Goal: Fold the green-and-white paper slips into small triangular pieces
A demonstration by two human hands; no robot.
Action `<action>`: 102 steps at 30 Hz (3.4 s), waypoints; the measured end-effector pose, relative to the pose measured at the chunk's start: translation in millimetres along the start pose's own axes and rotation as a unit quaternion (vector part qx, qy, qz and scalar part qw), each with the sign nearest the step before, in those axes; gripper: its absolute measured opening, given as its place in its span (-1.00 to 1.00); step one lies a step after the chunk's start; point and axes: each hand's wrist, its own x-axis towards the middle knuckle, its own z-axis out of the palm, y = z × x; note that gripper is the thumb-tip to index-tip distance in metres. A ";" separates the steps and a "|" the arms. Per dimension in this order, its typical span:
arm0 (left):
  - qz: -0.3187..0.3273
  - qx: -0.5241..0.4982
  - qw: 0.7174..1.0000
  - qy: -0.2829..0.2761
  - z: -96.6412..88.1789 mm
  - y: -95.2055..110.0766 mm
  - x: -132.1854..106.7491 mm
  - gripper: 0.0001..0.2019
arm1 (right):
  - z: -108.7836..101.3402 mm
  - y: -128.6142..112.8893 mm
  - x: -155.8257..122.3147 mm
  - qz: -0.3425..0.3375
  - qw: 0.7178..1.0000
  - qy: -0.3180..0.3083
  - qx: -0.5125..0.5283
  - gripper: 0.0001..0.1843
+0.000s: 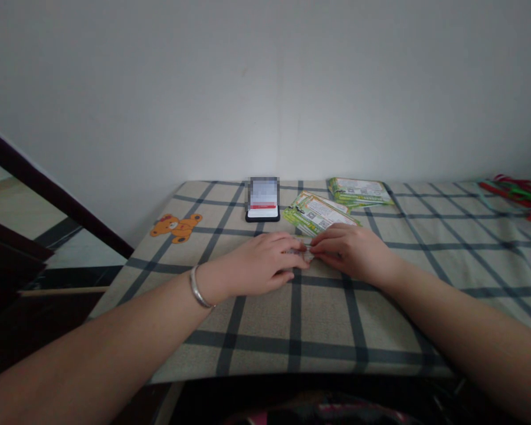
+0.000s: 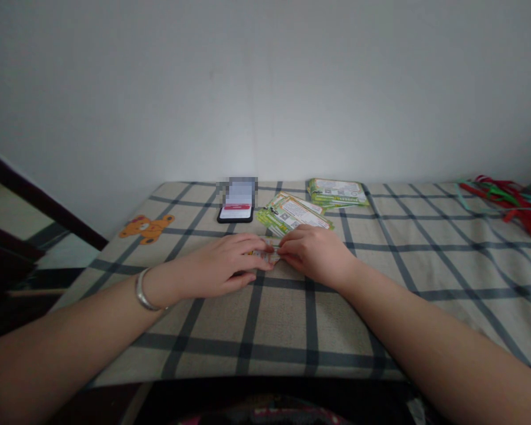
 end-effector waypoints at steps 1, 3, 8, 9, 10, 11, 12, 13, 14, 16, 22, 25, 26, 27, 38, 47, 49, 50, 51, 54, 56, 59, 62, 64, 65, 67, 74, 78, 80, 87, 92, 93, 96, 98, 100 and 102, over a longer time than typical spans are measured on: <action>-0.002 -0.001 1.000 -0.001 -0.1 0.3 -0.3 -0.72 | 0.3 0.2 -0.2 0.001 1.000 0.001 0.001 -0.84; -0.008 -0.003 1.000 -0.008 -0.3 1.0 -0.5 -0.73 | 0.2 0.3 -0.4 0.001 1.000 0.004 0.004 -0.84; -0.020 -0.005 1.000 -0.016 0.4 1.3 -0.6 -0.73 | -5.6 -3.1 0.6 -0.033 0.999 0.010 0.001 -0.79; -0.021 -0.006 1.000 -0.016 0.6 1.2 -0.6 -0.73 | -7.1 -4.3 0.7 -0.040 0.999 0.008 0.002 -0.80; -0.022 -0.005 1.000 -0.016 0.7 1.0 -0.5 -0.73 | -8.4 -5.4 0.7 -0.046 0.999 0.005 0.007 -0.80; -0.022 -0.004 1.000 -0.017 0.7 0.9 -0.4 -0.73 | -9.4 -6.5 0.6 -0.054 0.998 0.001 0.014 -0.80; -0.022 -0.002 1.000 -0.018 0.6 0.8 -0.2 -0.74 | -10.1 -7.5 0.3 -0.061 0.998 -0.001 0.023 -0.79; -0.021 0.000 1.000 -0.019 0.3 0.9 0.0 -0.74 | -10.4 -8.3 0.0 -0.067 0.997 -0.003 0.030 -0.78; -0.021 0.002 1.000 -0.022 -0.1 1.1 0.2 -0.74 | -10.4 -9.0 -0.4 -0.072 0.997 -0.005 0.033 -0.78; -0.025 0.006 0.999 -0.027 -1.2 1.8 0.6 -0.74 | -9.8 -10.4 -0.9 -0.073 0.997 -0.011 0.028 -0.77; -0.034 0.010 0.999 -0.029 -2.9 5.2 1.4 -0.78 | -7.5 -15.8 1.0 -0.066 0.998 -0.020 -0.013 -0.78; -0.036 0.012 0.999 -0.027 -2.5 6.1 1.5 -0.80 | -7.1 -17.8 1.9 -0.066 0.997 -0.021 -0.023 -0.80; -0.037 0.014 0.999 -0.028 -2.4 6.3 1.5 -0.79 | -7.0 -18.1 2.0 -0.066 0.997 -0.022 -0.026 -0.80; -0.037 0.016 0.999 -0.029 -2.4 6.4 1.6 -0.79 | -7.0 -18.3 2.1 -0.065 0.997 -0.021 -0.030 -0.80; -0.038 0.014 0.998 -0.042 -0.1 5.1 0.7 -0.77 | -8.0 -16.7 1.1 -0.006 0.997 -0.027 -0.077 -0.83; -0.034 0.002 0.999 -0.023 1.8 4.1 0.9 -0.77 | -2.7 -10.7 4.2 0.037 0.995 -0.069 -0.066 -0.81; -0.036 -0.003 0.999 -0.022 1.8 4.1 1.0 -0.78 | -3.4 -10.0 4.2 0.042 0.994 -0.073 -0.072 -0.81; -0.035 -0.004 0.999 -0.024 1.7 4.0 1.0 -0.78 | -4.2 -9.8 4.0 0.045 0.993 -0.074 -0.076 -0.81; -0.035 -0.005 0.999 -0.025 1.7 3.8 1.0 -0.78 | -5.2 -9.7 3.7 0.051 0.993 -0.075 -0.081 -0.81; -0.029 -0.004 0.999 -0.028 2.3 3.2 0.8 -0.77 | -9.7 -10.8 2.6 0.070 0.989 -0.080 -0.098 -0.80; -0.028 -0.004 0.999 -0.026 3.0 2.8 0.6 -0.78 | -13.1 -12.7 2.4 0.084 0.986 -0.089 -0.117 -0.81; -0.028 -0.004 0.999 -0.020 3.7 2.3 0.8 -0.78 | -16.9 -15.4 2.7 0.094 0.980 -0.099 -0.147 -0.82; -0.019 -0.009 1.000 -0.015 3.0 1.7 1.0 -0.78 | -18.2 -16.0 3.0 0.117 0.970 -0.095 -0.191 -0.79; -0.013 -0.015 1.000 -0.015 1.5 1.3 1.0 -0.77 | -18.4 -15.5 2.7 0.126 0.965 -0.104 -0.206 -0.79; -0.012 -0.018 1.000 -0.017 0.4 1.1 0.9 -0.77 | -18.6 -15.2 2.5 0.128 0.963 -0.112 -0.209 -0.79; -0.012 -0.024 0.999 -0.026 -1.8 0.6 0.5 -0.76 | -19.3 -15.2 1.9 0.128 0.961 -0.119 -0.213 -0.78; -0.009 -0.033 0.999 -0.030 -4.1 -0.9 0.4 -0.76 | -18.3 -18.0 -0.4 0.111 0.963 -0.104 -0.224 -0.80; -0.014 -0.027 0.999 -0.027 -3.0 0.5 2.2 -0.77 | -12.3 -17.7 -1.7 0.103 0.964 -0.071 -0.234 -0.78; -0.017 -0.030 0.999 -0.026 -2.3 1.0 2.7 -0.78 | -9.8 -16.1 -2.7 0.096 0.965 -0.060 -0.237 -0.79; -0.008 -0.039 0.999 -0.013 4.8 -5.6 0.7 -0.78 | -10.6 -9.2 -4.3 0.056 0.977 -0.028 -0.204 -0.87; 0.009 -0.052 0.999 -0.004 7.7 -12.6 0.7 -0.79 | -12.6 -8.1 -2.2 0.020 0.983 -0.047 -0.174 -0.84; 0.010 -0.053 0.999 0.002 7.7 -13.2 1.0 -0.79 | -12.7 -7.6 -2.0 0.018 0.984 -0.050 -0.169 -0.84; 0.009 -0.046 0.999 0.024 7.7 -13.1 2.1 -0.80 | -13.1 -5.8 -1.8 0.009 0.986 -0.056 -0.160 -0.83; 0.003 -0.033 0.999 0.031 7.6 -11.5 2.8 -0.81 | -13.7 -5.6 -1.4 0.000 0.985 -0.058 -0.160 -0.81; -0.010 -0.011 0.999 0.040 7.3 -9.2 3.5 -0.80 | -14.1 -6.5 -0.9 -0.009 0.985 -0.055 -0.162 -0.77; -0.021 0.013 0.998 0.054 6.6 -6.8 4.1 -0.78 | -13.5 -8.1 -0.7 -0.017 0.986 -0.040 -0.158 -0.76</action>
